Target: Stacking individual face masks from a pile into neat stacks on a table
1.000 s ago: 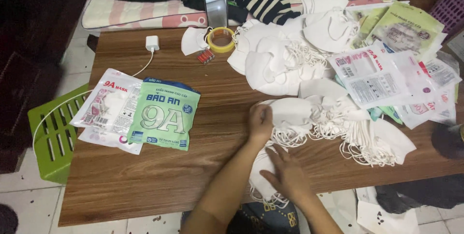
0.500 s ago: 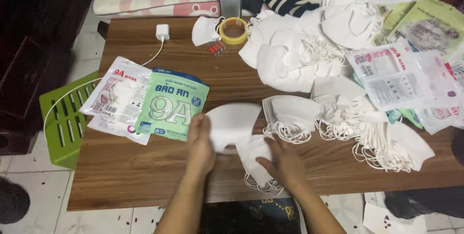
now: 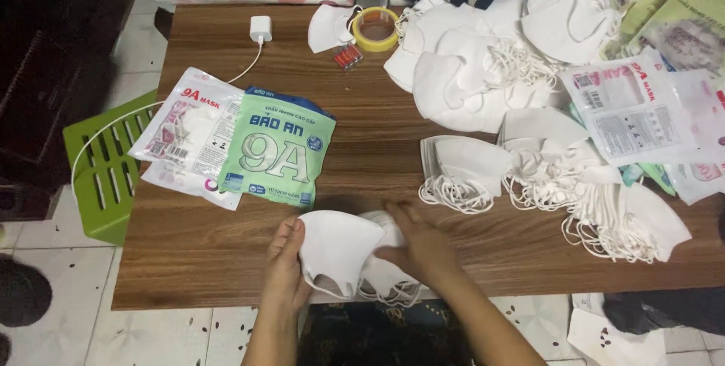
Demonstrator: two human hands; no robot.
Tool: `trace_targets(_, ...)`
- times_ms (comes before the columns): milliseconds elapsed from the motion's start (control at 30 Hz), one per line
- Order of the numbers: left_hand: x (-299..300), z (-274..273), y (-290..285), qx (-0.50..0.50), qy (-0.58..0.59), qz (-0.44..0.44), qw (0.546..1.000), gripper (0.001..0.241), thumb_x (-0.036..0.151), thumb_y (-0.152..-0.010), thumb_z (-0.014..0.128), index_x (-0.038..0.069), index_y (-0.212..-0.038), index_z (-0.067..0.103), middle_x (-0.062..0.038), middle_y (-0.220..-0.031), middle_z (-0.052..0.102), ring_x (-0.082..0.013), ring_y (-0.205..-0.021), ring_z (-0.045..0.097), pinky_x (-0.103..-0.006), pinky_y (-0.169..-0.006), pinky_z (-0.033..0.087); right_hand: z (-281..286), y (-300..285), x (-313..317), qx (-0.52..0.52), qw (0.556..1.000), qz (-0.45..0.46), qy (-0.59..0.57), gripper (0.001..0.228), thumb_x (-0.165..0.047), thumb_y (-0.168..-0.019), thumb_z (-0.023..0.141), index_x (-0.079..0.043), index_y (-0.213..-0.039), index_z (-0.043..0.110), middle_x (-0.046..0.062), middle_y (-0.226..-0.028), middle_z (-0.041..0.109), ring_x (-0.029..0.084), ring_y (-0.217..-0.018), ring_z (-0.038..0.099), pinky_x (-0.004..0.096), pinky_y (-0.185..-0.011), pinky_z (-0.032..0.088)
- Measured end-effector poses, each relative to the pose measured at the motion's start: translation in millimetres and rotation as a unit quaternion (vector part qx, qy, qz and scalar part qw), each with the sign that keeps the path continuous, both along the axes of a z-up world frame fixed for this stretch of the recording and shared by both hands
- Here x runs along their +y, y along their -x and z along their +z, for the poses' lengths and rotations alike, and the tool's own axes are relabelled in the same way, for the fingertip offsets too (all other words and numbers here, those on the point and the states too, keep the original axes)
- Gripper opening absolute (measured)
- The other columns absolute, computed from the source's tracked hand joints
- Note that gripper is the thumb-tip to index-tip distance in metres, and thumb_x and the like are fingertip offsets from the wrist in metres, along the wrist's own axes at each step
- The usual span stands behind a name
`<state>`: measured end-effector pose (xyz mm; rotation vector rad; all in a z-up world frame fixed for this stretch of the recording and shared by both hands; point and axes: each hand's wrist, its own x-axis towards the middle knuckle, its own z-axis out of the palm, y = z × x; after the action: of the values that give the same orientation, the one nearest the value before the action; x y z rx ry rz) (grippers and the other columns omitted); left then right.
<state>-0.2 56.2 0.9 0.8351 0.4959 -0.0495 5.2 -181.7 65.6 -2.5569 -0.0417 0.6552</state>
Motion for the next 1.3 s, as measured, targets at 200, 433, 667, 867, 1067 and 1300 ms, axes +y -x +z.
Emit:
trace_targets(200,6.6,-21.6,1.7,-0.019,0.004,-0.014,1.0,0.012,0.023,-0.096,0.067,0.012,-0.1,0.063,-0.008,-0.092,0.072,-0.0159,-0.075,0.065,-0.0311,-0.068,0.053,-14.6,15.7,-74.6,-0.507,0.859,-0.059,0.018,0.04,-0.027,-0.089,0.076,-0.007,-0.123,0.066,0.02,-0.129,0.064,0.038,-0.119,0.059,0.05,-0.101,0.044)
trace_targets(433,-9.6,-26.5,-1.5,0.041,0.025,-0.008,0.999,0.008,0.017,-0.097,0.067,0.014,-0.098,0.06,-0.004,-0.09,0.069,-0.0149,-0.079,0.064,-0.032,-0.074,0.053,-75.8,-33.6,-111.7,-0.448,0.875,-0.033,0.18,0.049,-0.035,-0.086,0.073,-0.021,-0.132,0.066,0.013,-0.129,0.066,0.037,-0.101,0.057,0.049,-0.08,0.051)
trace_targets(667,-11.2,-24.7,2.6,0.021,-0.005,-0.034,0.999,0.01,0.021,-0.097,0.067,0.012,-0.099,0.062,-0.007,-0.088,0.069,-0.0171,-0.075,0.062,-0.0325,-0.067,0.05,-95.3,-102.5,-144.6,-0.479,0.837,0.028,0.264,0.028,-0.022,-0.088,0.06,-0.013,-0.114,0.066,0.013,-0.099,0.066,0.037,-0.087,0.057,0.046,-0.052,0.049)
trace_targets(867,-5.3,-39.6,2.3,0.033,0.01,-0.037,0.999,0.01,0.022,-0.098,0.066,0.013,-0.101,0.061,-0.005,-0.09,0.068,-0.0167,-0.078,0.062,-0.0329,-0.069,0.052,-84.1,-120.4,-165.2,-0.414,0.883,-0.044,0.218,0.027,-0.02,-0.088,0.058,-0.016,-0.114,0.066,0.013,-0.111,0.064,0.041,-0.099,0.053,0.053,-0.06,0.051)
trace_targets(1067,10.0,-71.9,-4.0,0.013,0.08,-0.008,0.997,0.014,0.013,-0.093,0.069,0.01,-0.106,0.064,-0.006,-0.096,0.071,-0.0144,-0.082,0.066,-0.0289,-0.075,0.054,-20.8,-50.1,-118.9,-0.451,0.878,-0.024,0.159,0.057,-0.014,-0.081,0.068,-0.007,-0.137,0.057,0.022,-0.138,0.057,0.042,-0.122,0.054,0.057,-0.096,0.047)
trace_targets(1300,14.6,-77.5,-8.1,0.018,0.094,0.019,0.995,0.027,0.01,-0.092,0.068,0.004,-0.117,0.062,-0.004,-0.105,0.067,-0.0123,-0.095,0.064,-0.0265,-0.089,0.05,-61.5,-4.7,-35.4,-0.272,0.959,0.068,0.035,0.086,-0.065,-0.07,0.083,-0.024,-0.141,0.058,0.006,-0.147,0.057,0.035,-0.128,0.051,0.059,-0.092,0.044)
